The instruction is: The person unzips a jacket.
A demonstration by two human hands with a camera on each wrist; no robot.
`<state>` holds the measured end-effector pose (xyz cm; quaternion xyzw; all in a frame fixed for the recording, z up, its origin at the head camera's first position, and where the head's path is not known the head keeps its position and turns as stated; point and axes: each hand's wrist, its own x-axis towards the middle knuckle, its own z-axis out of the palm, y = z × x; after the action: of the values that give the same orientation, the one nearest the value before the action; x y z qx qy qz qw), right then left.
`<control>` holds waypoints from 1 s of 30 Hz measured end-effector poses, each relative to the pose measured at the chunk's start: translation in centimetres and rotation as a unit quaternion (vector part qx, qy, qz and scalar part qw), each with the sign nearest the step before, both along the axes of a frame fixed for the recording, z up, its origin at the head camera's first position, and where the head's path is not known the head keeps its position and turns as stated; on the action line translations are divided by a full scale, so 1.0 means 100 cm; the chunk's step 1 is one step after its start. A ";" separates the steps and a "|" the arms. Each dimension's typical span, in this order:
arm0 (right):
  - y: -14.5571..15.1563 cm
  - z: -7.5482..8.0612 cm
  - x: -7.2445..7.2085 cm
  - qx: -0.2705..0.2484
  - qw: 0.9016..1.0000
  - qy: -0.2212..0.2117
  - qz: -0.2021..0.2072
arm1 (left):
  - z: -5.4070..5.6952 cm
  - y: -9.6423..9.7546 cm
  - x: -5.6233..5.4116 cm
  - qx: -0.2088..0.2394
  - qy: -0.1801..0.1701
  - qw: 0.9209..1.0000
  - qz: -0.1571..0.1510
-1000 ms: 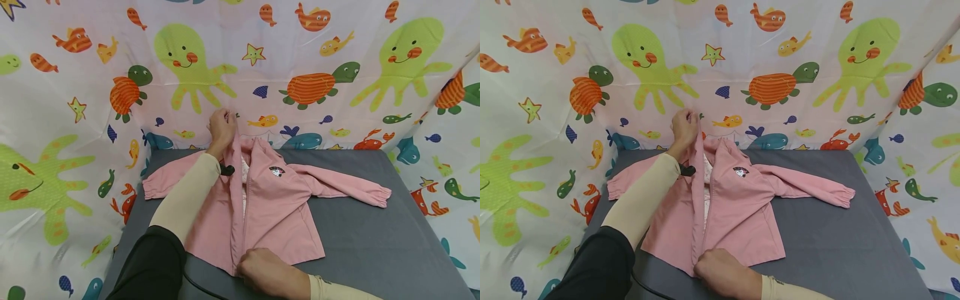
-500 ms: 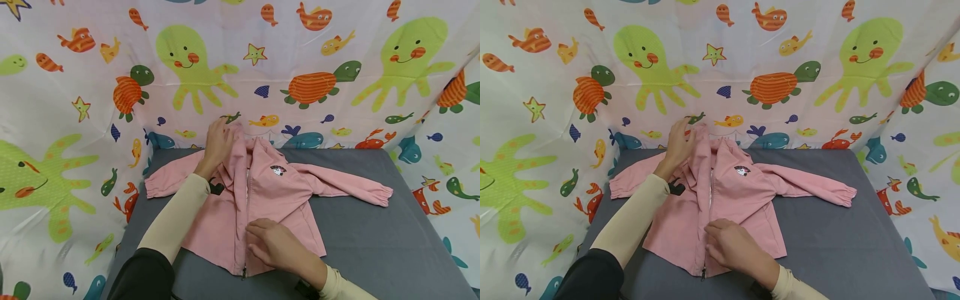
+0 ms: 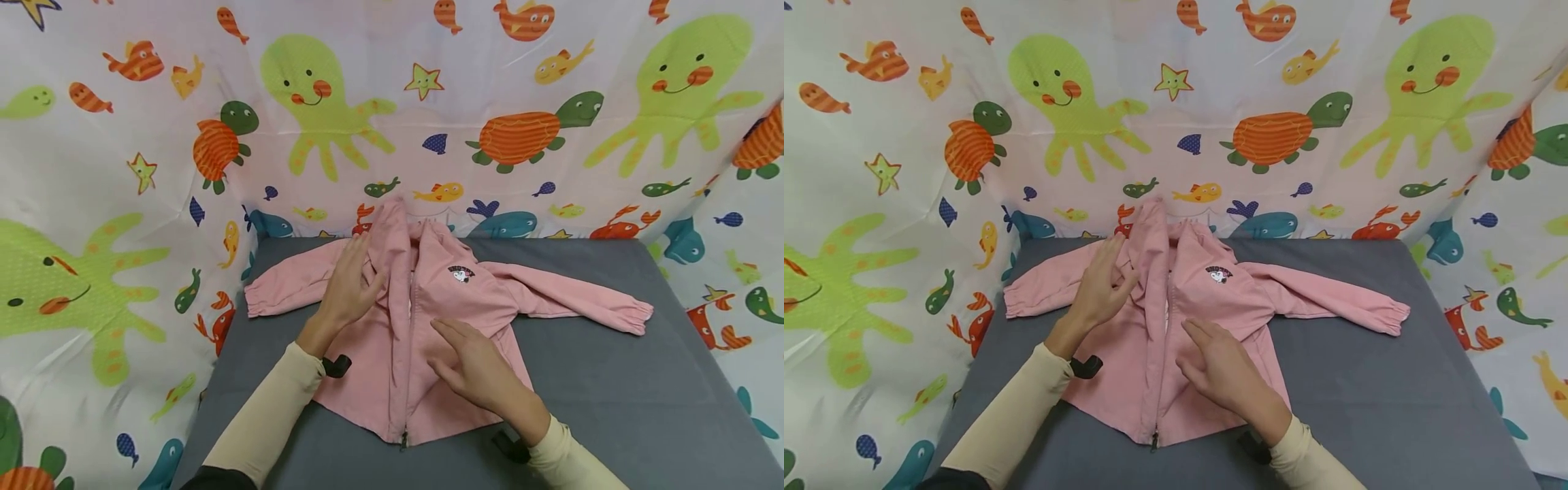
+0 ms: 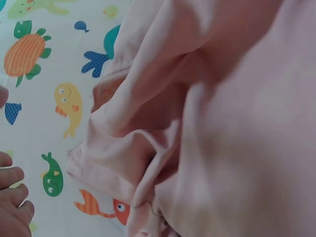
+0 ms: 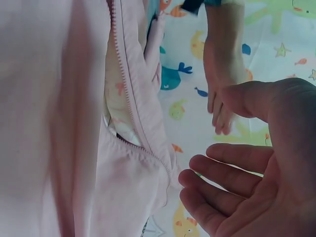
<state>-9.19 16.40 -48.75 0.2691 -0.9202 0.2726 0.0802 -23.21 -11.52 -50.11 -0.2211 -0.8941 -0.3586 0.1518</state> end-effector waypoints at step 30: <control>-0.003 -0.014 -0.019 -0.009 0.999 -0.036 0.012 | -0.063 -0.024 0.164 -0.032 -0.103 0.986 -0.127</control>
<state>-11.11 16.13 -50.14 0.2698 -0.9167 0.2911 0.0459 -6.85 -13.97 -56.41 -0.2995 -0.8806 -0.3671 0.0052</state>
